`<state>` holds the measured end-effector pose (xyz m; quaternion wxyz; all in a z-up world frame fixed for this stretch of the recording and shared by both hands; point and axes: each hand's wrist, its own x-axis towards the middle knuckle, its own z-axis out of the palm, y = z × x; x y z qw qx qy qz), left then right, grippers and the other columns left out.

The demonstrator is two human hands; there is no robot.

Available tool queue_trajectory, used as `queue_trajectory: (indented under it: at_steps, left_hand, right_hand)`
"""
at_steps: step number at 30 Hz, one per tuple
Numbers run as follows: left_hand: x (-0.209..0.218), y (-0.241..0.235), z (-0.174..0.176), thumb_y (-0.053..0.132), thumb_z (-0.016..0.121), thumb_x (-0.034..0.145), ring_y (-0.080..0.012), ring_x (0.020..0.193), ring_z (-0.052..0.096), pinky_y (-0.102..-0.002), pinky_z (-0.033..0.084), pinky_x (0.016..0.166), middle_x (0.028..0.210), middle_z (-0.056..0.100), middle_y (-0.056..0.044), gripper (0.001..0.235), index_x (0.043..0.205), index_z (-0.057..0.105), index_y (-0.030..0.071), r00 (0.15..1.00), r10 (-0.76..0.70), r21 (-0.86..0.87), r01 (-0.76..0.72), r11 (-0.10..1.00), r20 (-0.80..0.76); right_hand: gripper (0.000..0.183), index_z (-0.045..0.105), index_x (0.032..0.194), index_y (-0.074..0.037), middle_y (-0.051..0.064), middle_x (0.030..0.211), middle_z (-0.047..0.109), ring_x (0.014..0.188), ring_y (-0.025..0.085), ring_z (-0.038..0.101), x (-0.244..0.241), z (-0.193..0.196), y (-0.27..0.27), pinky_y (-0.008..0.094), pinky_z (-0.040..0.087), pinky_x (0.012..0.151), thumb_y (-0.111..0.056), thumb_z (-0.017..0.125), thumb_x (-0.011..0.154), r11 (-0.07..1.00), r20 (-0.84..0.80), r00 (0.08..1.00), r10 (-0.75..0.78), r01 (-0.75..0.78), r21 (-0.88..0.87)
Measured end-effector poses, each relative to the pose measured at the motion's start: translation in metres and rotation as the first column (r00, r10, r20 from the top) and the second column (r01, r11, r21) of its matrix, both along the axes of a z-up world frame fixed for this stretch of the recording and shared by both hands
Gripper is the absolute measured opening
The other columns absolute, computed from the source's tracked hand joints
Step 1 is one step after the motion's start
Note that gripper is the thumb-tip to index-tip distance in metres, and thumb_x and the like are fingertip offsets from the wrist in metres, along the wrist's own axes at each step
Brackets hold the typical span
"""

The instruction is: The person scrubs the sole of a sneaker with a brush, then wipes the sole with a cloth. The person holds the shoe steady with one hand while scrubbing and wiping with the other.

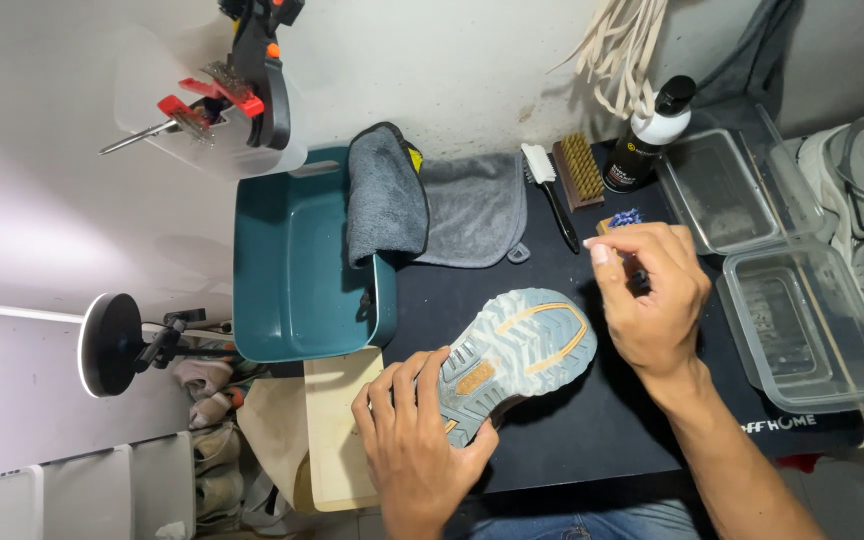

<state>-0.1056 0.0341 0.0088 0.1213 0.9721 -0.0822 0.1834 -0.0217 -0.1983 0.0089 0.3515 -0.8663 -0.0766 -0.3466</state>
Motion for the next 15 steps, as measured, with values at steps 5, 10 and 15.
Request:
queue_trajectory:
  at_steps: [5, 10, 15]
  left_hand:
    - [-0.002, -0.001, 0.001, 0.044, 0.076, 0.064, -0.0245, 0.109, 0.057, -0.046, 0.042, 0.097, 0.118, 0.064, 0.0, 0.068, 0.124, 0.062, 0.016, 1.0, -0.001, -0.013, 0.001, 1.0, 0.015]
    - [-0.003, 0.0, -0.001, 0.046, 0.077, 0.062, -0.0246, 0.108, 0.057, -0.046, 0.042, 0.098, 0.118, 0.064, 0.0, 0.071, 0.125, 0.062, 0.016, 1.0, 0.012, -0.014, -0.011, 1.0, 0.027]
    - [-0.004, 0.002, 0.002, 0.047, 0.08, 0.062, -0.0257, 0.109, 0.057, -0.046, 0.042, 0.096, 0.118, 0.063, -0.002, 0.072, 0.124, 0.061, 0.015, 1.0, -0.008, -0.037, 0.009, 0.999, 0.01]
  right_hand:
    - [0.013, 0.073, 0.107, -0.009, 0.001, 0.091, 0.072, 0.075, 0.007, 0.06, 0.036, 0.031, 0.032, 0.021, 0.049, 0.067, -0.016, 0.067, 0.098, 0.92, -0.424, 0.858, 0.291, -0.129, 0.371]
    - [0.023, 0.069, 0.112, -0.014, -0.004, 0.085, 0.073, 0.066, 0.008, 0.064, 0.095, 0.041, 0.069, 0.025, 0.05, 0.064, -0.027, 0.064, 0.094, 0.884, -0.658, 0.606, 0.446, -0.182, 0.431]
    - [0.059, 0.059, 0.135, -0.008, 0.006, 0.108, 0.061, 0.088, 0.016, 0.068, 0.128, 0.044, 0.108, 0.027, 0.055, 0.067, -0.05, 0.054, 0.094, 0.816, -0.798, 0.248, 0.549, 0.049, 0.576]
